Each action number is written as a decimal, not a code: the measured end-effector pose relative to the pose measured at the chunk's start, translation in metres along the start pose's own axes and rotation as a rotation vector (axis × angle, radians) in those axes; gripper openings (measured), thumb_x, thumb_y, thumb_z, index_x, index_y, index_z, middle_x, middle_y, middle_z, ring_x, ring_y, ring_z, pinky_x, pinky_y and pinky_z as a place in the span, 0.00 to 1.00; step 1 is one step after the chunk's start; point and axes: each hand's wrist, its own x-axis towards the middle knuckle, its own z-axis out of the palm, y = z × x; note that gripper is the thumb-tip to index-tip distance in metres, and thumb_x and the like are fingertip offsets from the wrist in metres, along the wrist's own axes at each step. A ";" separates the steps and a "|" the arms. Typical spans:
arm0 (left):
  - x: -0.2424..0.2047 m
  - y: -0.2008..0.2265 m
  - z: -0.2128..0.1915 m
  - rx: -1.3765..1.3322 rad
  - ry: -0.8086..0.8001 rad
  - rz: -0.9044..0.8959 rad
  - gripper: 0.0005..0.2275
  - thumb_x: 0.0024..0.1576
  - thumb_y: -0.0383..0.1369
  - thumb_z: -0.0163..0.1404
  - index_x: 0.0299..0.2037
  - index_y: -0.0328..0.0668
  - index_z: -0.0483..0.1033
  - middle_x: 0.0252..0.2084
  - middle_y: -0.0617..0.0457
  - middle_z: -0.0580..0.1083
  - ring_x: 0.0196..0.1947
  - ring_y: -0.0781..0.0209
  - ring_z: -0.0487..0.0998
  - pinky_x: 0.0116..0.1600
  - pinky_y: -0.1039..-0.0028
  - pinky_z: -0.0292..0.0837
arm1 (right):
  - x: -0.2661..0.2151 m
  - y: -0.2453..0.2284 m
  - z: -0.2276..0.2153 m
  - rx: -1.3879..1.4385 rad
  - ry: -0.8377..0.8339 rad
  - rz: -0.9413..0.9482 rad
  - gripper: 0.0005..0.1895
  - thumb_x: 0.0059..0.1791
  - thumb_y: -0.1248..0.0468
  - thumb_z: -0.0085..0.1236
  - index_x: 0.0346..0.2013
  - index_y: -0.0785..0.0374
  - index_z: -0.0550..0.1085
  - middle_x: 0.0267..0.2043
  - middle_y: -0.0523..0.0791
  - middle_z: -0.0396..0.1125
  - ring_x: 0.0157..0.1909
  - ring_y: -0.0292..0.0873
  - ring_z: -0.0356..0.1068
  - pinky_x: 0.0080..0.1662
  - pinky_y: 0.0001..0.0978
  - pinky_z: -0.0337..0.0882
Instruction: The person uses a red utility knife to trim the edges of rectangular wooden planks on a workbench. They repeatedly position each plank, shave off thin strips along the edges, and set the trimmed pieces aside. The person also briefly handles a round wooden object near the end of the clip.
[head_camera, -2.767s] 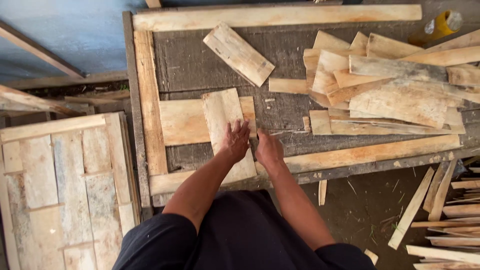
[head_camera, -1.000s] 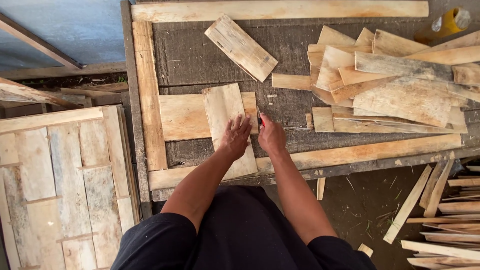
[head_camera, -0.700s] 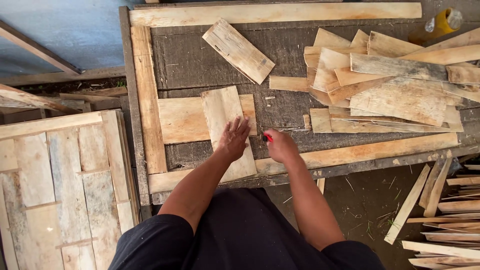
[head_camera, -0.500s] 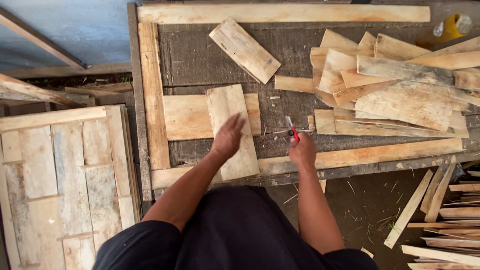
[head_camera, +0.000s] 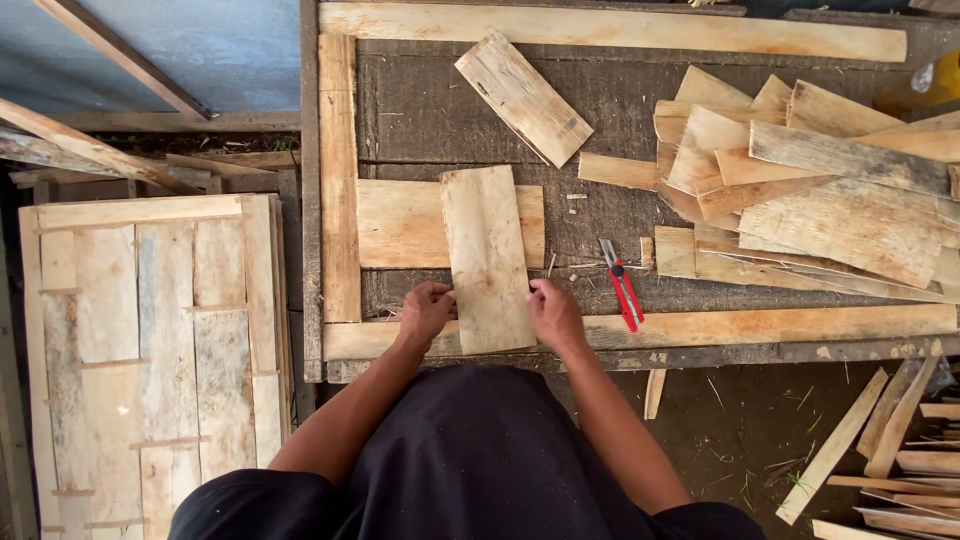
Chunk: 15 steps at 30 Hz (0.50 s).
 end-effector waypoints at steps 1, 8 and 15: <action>-0.007 0.011 0.000 -0.003 0.003 0.001 0.10 0.59 0.29 0.54 0.47 0.32 0.78 0.38 0.43 0.81 0.34 0.60 0.83 0.39 0.70 0.82 | 0.001 -0.003 0.002 -0.001 -0.001 -0.005 0.10 0.52 0.58 0.58 0.45 0.58 0.75 0.36 0.47 0.75 0.38 0.46 0.75 0.42 0.42 0.74; -0.019 0.040 -0.015 -0.033 0.016 0.021 0.11 0.59 0.28 0.54 0.50 0.32 0.79 0.39 0.48 0.81 0.36 0.61 0.81 0.41 0.71 0.80 | 0.020 0.010 -0.028 0.383 0.049 0.218 0.06 0.54 0.62 0.57 0.43 0.60 0.77 0.32 0.42 0.71 0.31 0.36 0.67 0.32 0.30 0.67; 0.023 0.059 -0.081 0.367 0.574 0.308 0.12 0.64 0.28 0.49 0.55 0.34 0.75 0.49 0.42 0.78 0.42 0.51 0.80 0.45 0.62 0.80 | 0.037 0.004 -0.143 0.416 0.580 0.327 0.09 0.56 0.66 0.50 0.47 0.60 0.77 0.39 0.42 0.71 0.32 0.31 0.67 0.31 0.26 0.70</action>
